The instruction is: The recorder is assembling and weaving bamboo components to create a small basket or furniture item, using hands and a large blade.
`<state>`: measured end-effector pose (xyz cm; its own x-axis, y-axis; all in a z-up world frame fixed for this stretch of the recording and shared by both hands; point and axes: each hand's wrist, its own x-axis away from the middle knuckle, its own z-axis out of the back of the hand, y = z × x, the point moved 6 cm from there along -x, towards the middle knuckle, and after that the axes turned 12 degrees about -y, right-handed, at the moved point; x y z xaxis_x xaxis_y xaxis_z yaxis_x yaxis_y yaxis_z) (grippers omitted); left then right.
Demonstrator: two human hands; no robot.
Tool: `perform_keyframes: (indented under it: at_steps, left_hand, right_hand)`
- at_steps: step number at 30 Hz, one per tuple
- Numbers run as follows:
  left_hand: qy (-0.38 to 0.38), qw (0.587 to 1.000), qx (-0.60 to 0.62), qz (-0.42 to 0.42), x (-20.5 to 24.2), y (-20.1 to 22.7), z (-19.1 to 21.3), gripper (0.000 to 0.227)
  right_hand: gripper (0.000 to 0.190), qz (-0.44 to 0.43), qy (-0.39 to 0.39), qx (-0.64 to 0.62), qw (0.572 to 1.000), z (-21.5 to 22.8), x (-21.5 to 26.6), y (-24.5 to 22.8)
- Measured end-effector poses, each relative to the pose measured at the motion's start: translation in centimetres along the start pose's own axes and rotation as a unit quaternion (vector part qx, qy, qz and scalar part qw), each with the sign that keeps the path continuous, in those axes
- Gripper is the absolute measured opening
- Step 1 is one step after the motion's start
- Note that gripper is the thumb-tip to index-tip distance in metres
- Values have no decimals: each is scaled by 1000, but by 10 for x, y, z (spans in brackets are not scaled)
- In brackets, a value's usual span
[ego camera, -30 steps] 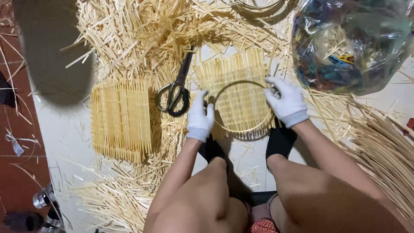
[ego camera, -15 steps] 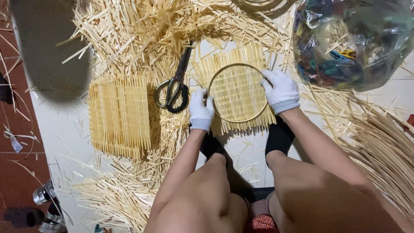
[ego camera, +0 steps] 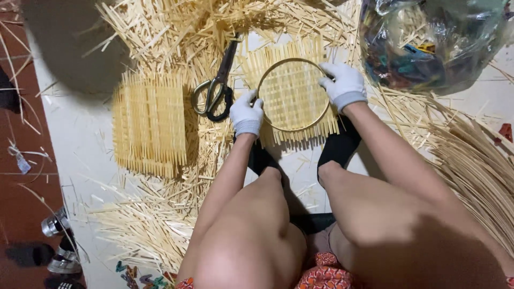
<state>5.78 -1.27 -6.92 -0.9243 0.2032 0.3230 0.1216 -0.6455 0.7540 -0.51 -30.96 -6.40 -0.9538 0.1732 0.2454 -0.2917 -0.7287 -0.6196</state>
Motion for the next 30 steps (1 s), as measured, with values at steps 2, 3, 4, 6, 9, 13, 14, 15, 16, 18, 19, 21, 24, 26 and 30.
perform_keyframes:
  at_steps: [2,3,4,6,9,13,14,15,16,18,19,21,24,26,30]
  left_hand:
    - [-10,1000,21,-7,-6,-11,-6,42]
    - [-21,999,42,-13,-11,-17,-8,47]
    - [-9,999,43,-10,-16,-23,-10,47]
    - [-57,998,22,4,-28,-38,-17,54]
    - [-99,995,-13,20,-46,-64,-35,54]
    - [-132,991,-6,-2,-54,-72,-36,52]
    - [-145,989,24,-24,-58,-82,-45,51]
    - [-157,985,54,-47,-63,-92,-55,49]
    - [-160,984,55,-46,-51,-90,-56,49]
    - [-165,978,124,-39,-27,-90,-55,48]
    - [-168,977,124,-35,-17,-83,-50,48]
    - [-158,987,37,-15,4,-71,-41,50]
    - [-139,988,-17,-62,16,-67,-38,53]
    - [-150,987,38,-50,14,-72,-40,54]
    - [-189,966,174,40,12,-85,-46,55]
  right_hand:
    - [38,6,-5,14,1000,2,2,3]
    - [37,9,-12,28,1000,1,0,2]
    - [37,21,-16,28,999,2,-1,2]
    - [40,-33,-58,-24,997,-4,-6,9]
    - [44,-63,-85,-96,990,-18,-14,38]
    - [44,-68,-75,-136,986,-37,-3,56]
    - [45,-78,-71,-151,983,-36,6,55]
    - [45,-89,-67,-166,980,-36,13,56]
    - [45,-92,-67,-165,980,-39,24,62]
    - [45,-86,-76,-205,972,-53,44,72]
    - [45,-90,-78,-205,971,-54,48,73]
    - [46,-80,-92,-261,958,-56,57,74]
    - [47,-130,-120,-283,943,-56,60,77]
    - [47,-139,-128,-270,944,-55,54,81]
    - [42,-110,-137,-202,964,-44,45,73]
